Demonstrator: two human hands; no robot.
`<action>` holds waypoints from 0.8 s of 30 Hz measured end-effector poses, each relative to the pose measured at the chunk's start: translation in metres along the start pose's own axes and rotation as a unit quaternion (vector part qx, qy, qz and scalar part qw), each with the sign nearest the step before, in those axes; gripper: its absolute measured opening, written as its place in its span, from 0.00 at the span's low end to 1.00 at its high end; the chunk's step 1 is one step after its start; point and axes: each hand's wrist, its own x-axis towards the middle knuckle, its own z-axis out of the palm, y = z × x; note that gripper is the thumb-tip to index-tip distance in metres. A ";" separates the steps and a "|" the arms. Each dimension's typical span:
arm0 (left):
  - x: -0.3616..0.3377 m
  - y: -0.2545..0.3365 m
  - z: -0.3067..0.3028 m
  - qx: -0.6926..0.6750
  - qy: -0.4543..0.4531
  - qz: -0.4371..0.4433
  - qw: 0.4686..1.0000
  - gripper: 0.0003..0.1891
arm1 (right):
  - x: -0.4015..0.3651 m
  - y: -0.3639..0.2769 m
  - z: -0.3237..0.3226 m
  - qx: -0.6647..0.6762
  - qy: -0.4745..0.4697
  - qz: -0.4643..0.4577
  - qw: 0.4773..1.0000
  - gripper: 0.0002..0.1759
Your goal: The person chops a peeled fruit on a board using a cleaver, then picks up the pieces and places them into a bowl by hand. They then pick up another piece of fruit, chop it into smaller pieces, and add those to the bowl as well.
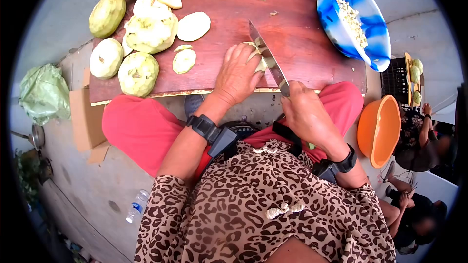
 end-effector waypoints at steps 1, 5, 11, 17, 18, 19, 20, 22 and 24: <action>0.002 0.003 -0.001 -0.001 -0.004 -0.002 1.000 0.21 | -0.001 0.002 -0.004 0.002 -0.008 -0.001 1.000 0.09; 0.002 0.003 0.001 -0.005 0.000 0.002 1.000 0.23 | 0.012 0.011 0.007 0.000 0.006 -0.016 1.000 0.08; 0.001 0.006 -0.002 0.001 -0.015 -0.005 1.000 0.25 | 0.046 0.020 0.041 -0.003 0.080 -0.008 0.997 0.08; -0.002 0.002 0.000 -0.012 0.015 0.002 1.000 0.24 | 0.040 0.034 0.043 0.034 0.097 -0.038 0.994 0.09; -0.003 0.002 -0.001 -0.016 0.017 -0.005 1.000 0.23 | 0.036 0.029 0.040 0.036 0.097 -0.041 0.994 0.10; -0.003 0.002 -0.001 -0.019 0.019 -0.011 1.000 0.23 | 0.031 0.025 0.035 0.036 0.098 -0.045 0.994 0.10; -0.002 0.003 -0.001 -0.023 0.022 -0.016 0.999 0.23 | 0.028 0.021 0.031 0.032 0.091 -0.048 0.994 0.10; -0.002 0.003 -0.002 -0.019 0.020 -0.016 1.000 0.23 | 0.021 0.014 0.023 0.024 0.077 -0.054 0.995 0.09; -0.002 0.002 -0.002 -0.018 0.020 -0.012 1.000 0.22 | 0.016 0.012 0.020 0.027 0.058 -0.046 0.997 0.09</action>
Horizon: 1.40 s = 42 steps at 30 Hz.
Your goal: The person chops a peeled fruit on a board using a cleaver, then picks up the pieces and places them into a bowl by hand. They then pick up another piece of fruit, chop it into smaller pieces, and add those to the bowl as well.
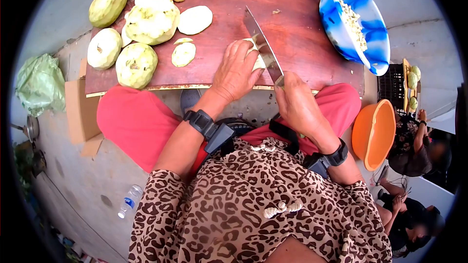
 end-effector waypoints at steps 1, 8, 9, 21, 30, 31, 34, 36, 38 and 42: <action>0.000 -0.001 0.000 -0.001 0.001 0.003 1.000 0.22 | -0.002 -0.001 -0.002 0.001 -0.010 0.004 1.000 0.09; 0.001 -0.002 0.000 -0.008 0.008 0.006 1.000 0.22 | -0.004 -0.014 -0.012 -0.016 -0.050 0.044 0.998 0.08; 0.001 -0.002 0.000 -0.009 0.007 0.004 1.000 0.23 | -0.001 -0.011 -0.006 -0.040 -0.057 0.044 0.997 0.08; -0.003 -0.004 -0.001 -0.024 0.008 -0.006 1.000 0.30 | 0.026 0.023 0.029 0.001 0.034 -0.008 0.999 0.09; -0.004 -0.004 -0.001 0.020 0.002 -0.024 0.999 0.33 | 0.007 -0.001 0.002 -0.008 0.005 0.004 1.000 0.08; -0.004 -0.004 -0.003 0.019 -0.001 -0.023 1.000 0.33 | 0.005 -0.002 0.001 -0.007 0.000 -0.002 1.000 0.08; -0.005 -0.005 -0.003 0.019 -0.003 -0.023 1.000 0.31 | 0.002 -0.005 -0.003 0.007 -0.010 0.006 1.000 0.08; -0.005 -0.005 -0.002 0.019 -0.003 -0.021 1.000 0.30 | 0.001 -0.006 -0.005 0.006 -0.023 0.009 1.000 0.09; -0.004 -0.005 -0.003 0.017 -0.003 -0.018 1.000 0.29 | 0.001 -0.007 -0.006 0.001 -0.032 0.011 0.999 0.09; -0.005 -0.006 -0.002 0.008 0.006 -0.017 1.000 0.29 | 0.004 -0.006 -0.003 -0.013 -0.046 0.017 0.999 0.08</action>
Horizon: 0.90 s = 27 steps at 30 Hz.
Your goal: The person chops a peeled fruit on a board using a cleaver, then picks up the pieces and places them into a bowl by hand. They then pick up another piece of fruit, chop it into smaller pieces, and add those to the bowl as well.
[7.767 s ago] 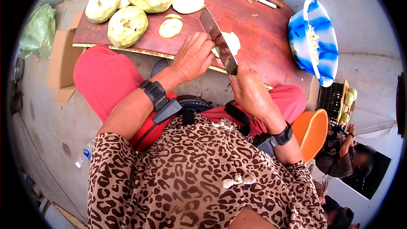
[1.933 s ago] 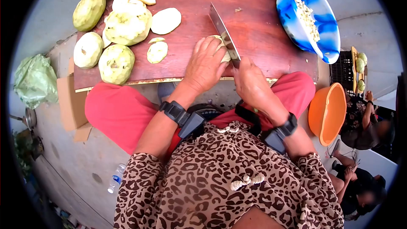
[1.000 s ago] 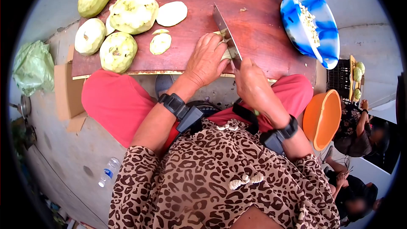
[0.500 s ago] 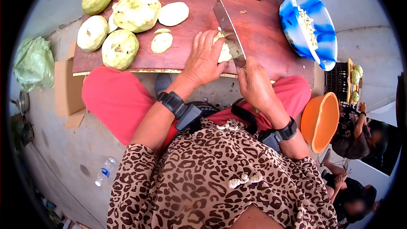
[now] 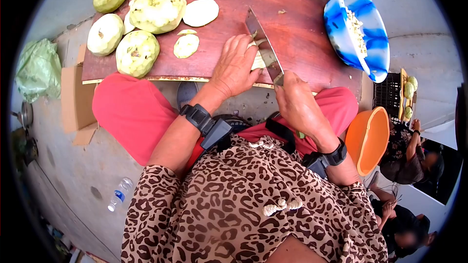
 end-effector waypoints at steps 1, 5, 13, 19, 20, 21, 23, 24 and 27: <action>0.000 0.000 0.000 -0.002 0.002 0.000 1.000 0.29 | 0.002 0.001 0.003 -0.003 -0.003 0.004 1.000 0.08; 0.001 0.001 0.000 -0.006 -0.010 -0.014 1.000 0.29 | 0.019 0.011 0.022 -0.009 0.026 -0.002 1.000 0.08; -0.001 -0.002 0.001 -0.020 -0.002 -0.004 1.000 0.32 | 0.026 0.030 0.034 0.025 0.075 -0.039 0.996 0.10; -0.002 0.000 -0.001 -0.028 0.010 -0.012 0.999 0.31 | 0.011 0.007 0.013 0.013 0.068 -0.022 0.997 0.09; -0.002 0.000 -0.002 -0.026 0.004 -0.015 1.000 0.31 | 0.009 0.005 0.011 0.010 0.062 -0.018 0.998 0.09; -0.003 0.000 -0.003 -0.021 -0.004 -0.017 1.000 0.31 | 0.008 0.003 0.009 0.008 0.055 -0.014 0.998 0.08; -0.003 0.000 -0.003 -0.010 -0.019 -0.022 1.000 0.29 | 0.005 0.003 0.008 0.007 0.043 -0.015 0.999 0.08; -0.003 0.000 -0.003 -0.009 -0.017 -0.018 1.000 0.29 | 0.004 0.004 0.007 0.010 0.038 -0.021 0.999 0.08; -0.003 -0.001 -0.003 -0.008 -0.014 -0.013 1.000 0.28 | 0.001 0.002 0.005 0.017 0.026 -0.023 0.999 0.07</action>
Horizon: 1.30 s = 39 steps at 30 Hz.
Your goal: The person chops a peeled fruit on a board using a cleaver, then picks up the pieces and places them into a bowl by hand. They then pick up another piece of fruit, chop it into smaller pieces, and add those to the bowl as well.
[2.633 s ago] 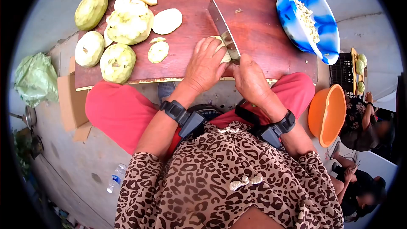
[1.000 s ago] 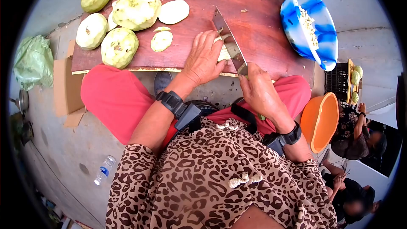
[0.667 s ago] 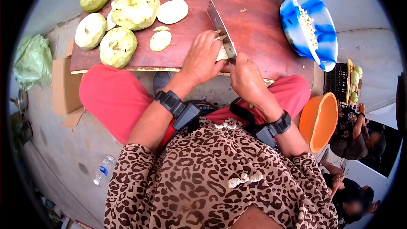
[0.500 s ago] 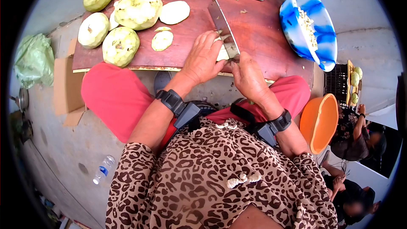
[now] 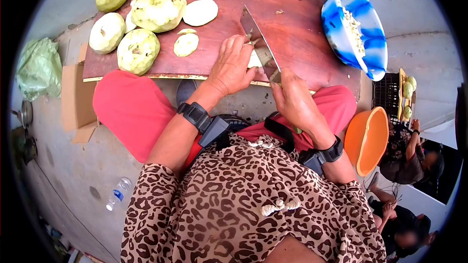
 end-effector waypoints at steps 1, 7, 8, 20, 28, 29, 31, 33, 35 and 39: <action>0.000 0.000 0.000 -0.001 -0.001 -0.001 1.000 0.28 | 0.000 -0.002 -0.001 0.002 -0.003 0.003 1.000 0.07; 0.001 0.001 0.000 -0.014 0.002 -0.005 1.000 0.27 | 0.005 -0.002 0.010 -0.074 -0.045 0.030 0.996 0.08; 0.001 0.001 0.000 -0.018 0.002 -0.007 1.000 0.27 | 0.008 0.001 0.017 -0.070 -0.031 0.026 0.997 0.09; -0.003 -0.006 -0.001 -0.032 -0.003 0.012 0.999 0.29 | 0.026 0.022 0.026 0.026 0.040 0.003 0.999 0.08; -0.004 -0.005 -0.006 0.002 0.020 -0.009 1.000 0.34 | 0.012 0.000 0.006 -0.003 0.033 -0.005 0.999 0.08; -0.004 -0.005 -0.006 0.000 0.017 -0.015 1.000 0.34 | 0.010 -0.001 0.006 -0.003 0.029 -0.004 1.000 0.07; -0.004 -0.007 -0.006 0.019 0.008 -0.009 1.000 0.34 | 0.007 -0.002 0.004 -0.005 0.022 -0.004 1.000 0.07; -0.005 -0.008 -0.004 0.028 0.008 -0.005 1.000 0.34 | 0.005 -0.006 0.002 -0.002 0.018 -0.004 1.000 0.07; -0.005 -0.009 -0.002 0.025 0.015 -0.003 1.000 0.33 | 0.003 -0.008 0.000 -0.002 0.009 0.003 1.000 0.07; -0.005 -0.008 -0.006 0.020 0.010 0.000 1.000 0.33 | 0.001 -0.012 -0.002 0.001 -0.011 0.012 1.000 0.07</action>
